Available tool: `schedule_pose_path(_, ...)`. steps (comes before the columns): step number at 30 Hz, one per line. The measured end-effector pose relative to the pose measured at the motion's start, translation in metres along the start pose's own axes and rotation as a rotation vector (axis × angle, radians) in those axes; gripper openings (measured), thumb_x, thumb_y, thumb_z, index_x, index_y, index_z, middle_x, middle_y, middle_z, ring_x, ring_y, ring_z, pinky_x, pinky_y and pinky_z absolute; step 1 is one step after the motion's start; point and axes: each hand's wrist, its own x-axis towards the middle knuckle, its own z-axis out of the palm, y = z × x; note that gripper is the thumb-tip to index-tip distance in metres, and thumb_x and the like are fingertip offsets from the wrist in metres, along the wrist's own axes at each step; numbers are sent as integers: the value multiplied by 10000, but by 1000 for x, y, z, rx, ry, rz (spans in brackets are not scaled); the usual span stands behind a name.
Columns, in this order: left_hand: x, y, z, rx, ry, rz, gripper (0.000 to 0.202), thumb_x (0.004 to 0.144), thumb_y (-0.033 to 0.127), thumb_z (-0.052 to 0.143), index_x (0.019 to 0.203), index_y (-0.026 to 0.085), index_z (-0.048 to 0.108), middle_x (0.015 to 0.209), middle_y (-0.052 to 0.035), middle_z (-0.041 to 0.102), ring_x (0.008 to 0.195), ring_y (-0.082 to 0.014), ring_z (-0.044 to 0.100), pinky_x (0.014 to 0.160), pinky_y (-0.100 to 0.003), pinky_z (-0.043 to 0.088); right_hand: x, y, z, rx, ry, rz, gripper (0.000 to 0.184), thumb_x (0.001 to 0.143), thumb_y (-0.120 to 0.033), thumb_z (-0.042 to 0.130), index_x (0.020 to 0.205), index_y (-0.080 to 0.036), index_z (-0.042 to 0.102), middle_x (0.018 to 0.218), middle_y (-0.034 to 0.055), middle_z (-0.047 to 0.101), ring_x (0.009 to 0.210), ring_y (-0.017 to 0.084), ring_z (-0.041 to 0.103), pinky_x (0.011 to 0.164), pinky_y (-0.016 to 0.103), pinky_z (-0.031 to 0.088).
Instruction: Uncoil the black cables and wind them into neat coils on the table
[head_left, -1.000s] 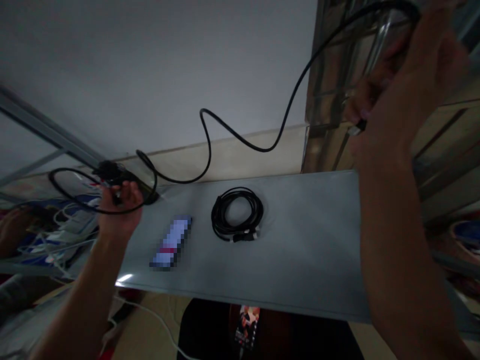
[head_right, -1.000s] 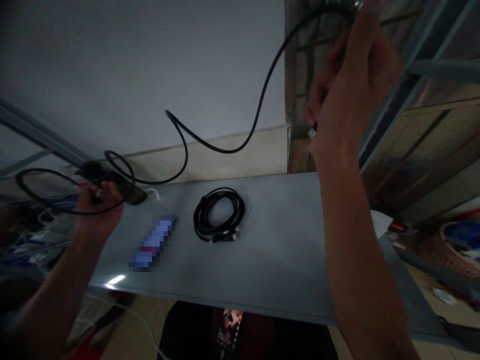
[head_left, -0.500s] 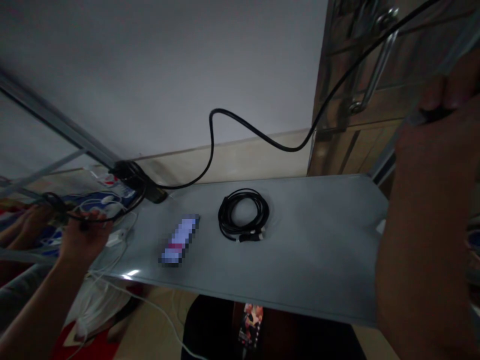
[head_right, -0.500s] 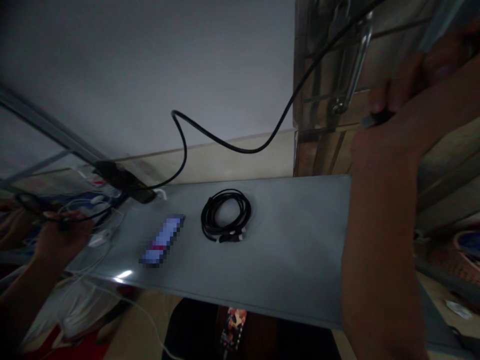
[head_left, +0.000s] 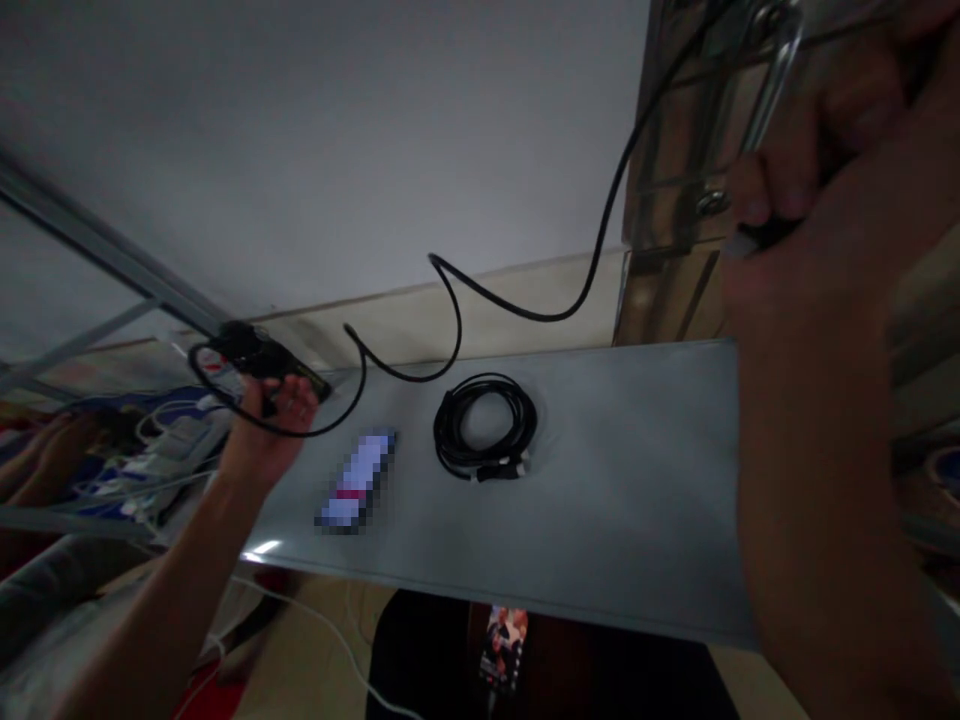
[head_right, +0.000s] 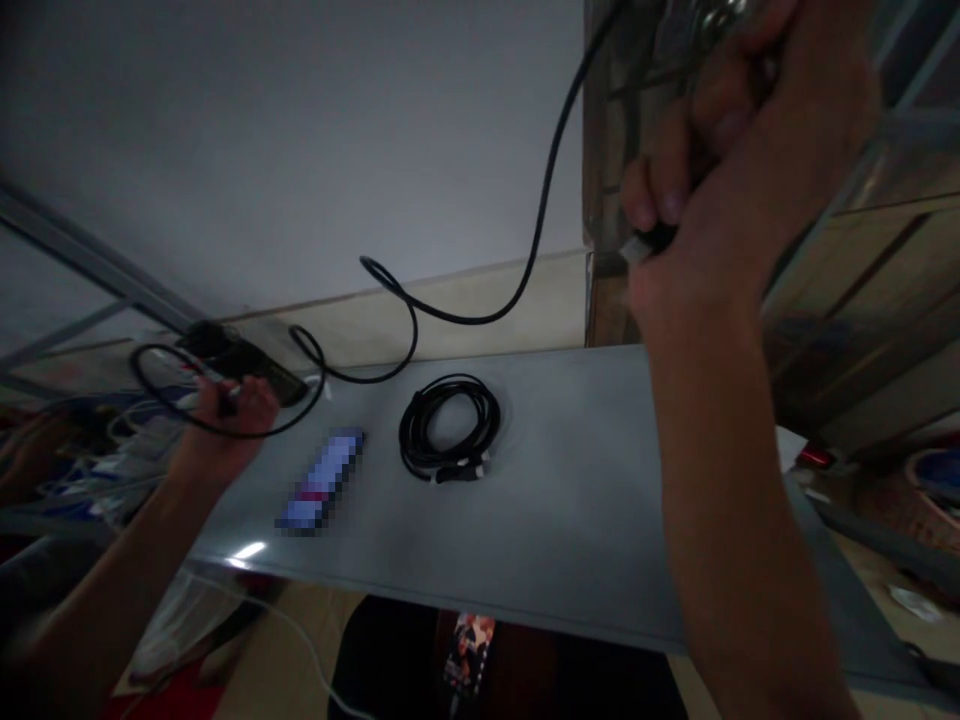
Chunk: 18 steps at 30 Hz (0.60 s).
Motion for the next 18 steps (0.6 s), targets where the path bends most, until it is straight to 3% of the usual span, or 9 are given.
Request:
schedule_pose_path(2, -3, -26, 24, 20, -70, -29, 605, 1208, 593, 345, 842, 243, 675, 886, 20, 847, 1064, -172, 804, 876, -330, 709, -14, 2, 23, 97, 11, 8, 606, 1275, -354, 228, 737, -273, 495, 649, -87, 201, 399, 118, 265, 404, 367, 147)
schedule_pose_path(4, -9, -53, 53, 15, -177, -43, 570, 1197, 604, 407, 843, 247, 676, 950, -6, 866, 1230, -226, 790, 973, -393, 702, -28, 4, 38, 151, -60, 49, 579, 1281, -361, 303, 733, -262, 467, 627, -97, 204, 400, 103, 231, 405, 335, 119)
schedule_pose_path(6, -18, -77, 82, 27, -236, -57, 545, 1172, 629, 489, 817, 251, 659, 1003, -28, 875, 1247, -258, 798, 993, -427, 694, -39, 6, 46, 222, -141, 72, 576, 1282, -353, 305, 738, -251, 463, 609, -101, 218, 401, 92, 213, 398, 306, 104)
schedule_pose_path(9, -36, -105, 121, 85, -435, -63, 455, 1100, 654, 659, 877, 259, 690, 1146, -53, 870, 1318, -279, 778, 1085, -457, 656, -45, 7, 48, 273, -193, 61, 555, 1275, -352, 347, 746, -245, 472, 612, -104, 215, 407, 87, 187, 377, 285, 95)
schedule_pose_path(12, -54, -121, 149, 155, -609, -60, 458, 1044, 687, 730, 903, 253, 697, 1251, -79, 850, 1394, -320, 738, 1126, -506, 632, -45, 8, 47, 203, -203, 69, 566, 1280, -378, 292, 745, -262, 437, 633, -96, 179, 406, 96, 191, 372, 278, 123)
schedule_pose_path(14, -64, -127, 163, 202, -656, -62, 477, 1031, 693, 742, 892, 240, 685, 1282, -99, 837, 1406, -355, 728, 1108, -538, 639, -44, 8, 46, 151, -213, 88, 546, 1274, -363, 287, 753, -269, 421, 655, -87, 168, 406, 107, 202, 374, 287, 144)
schedule_pose_path(18, -77, -137, 180, 292, -697, -70, 478, 1014, 677, 767, 908, 215, 699, 1352, -142, 812, 1379, -412, 735, 1006, -551, 677, -44, 11, 43, 99, -246, 105, 447, 1211, -302, 505, 770, -279, 438, 693, -68, 214, 426, 130, 240, 372, 313, 174)
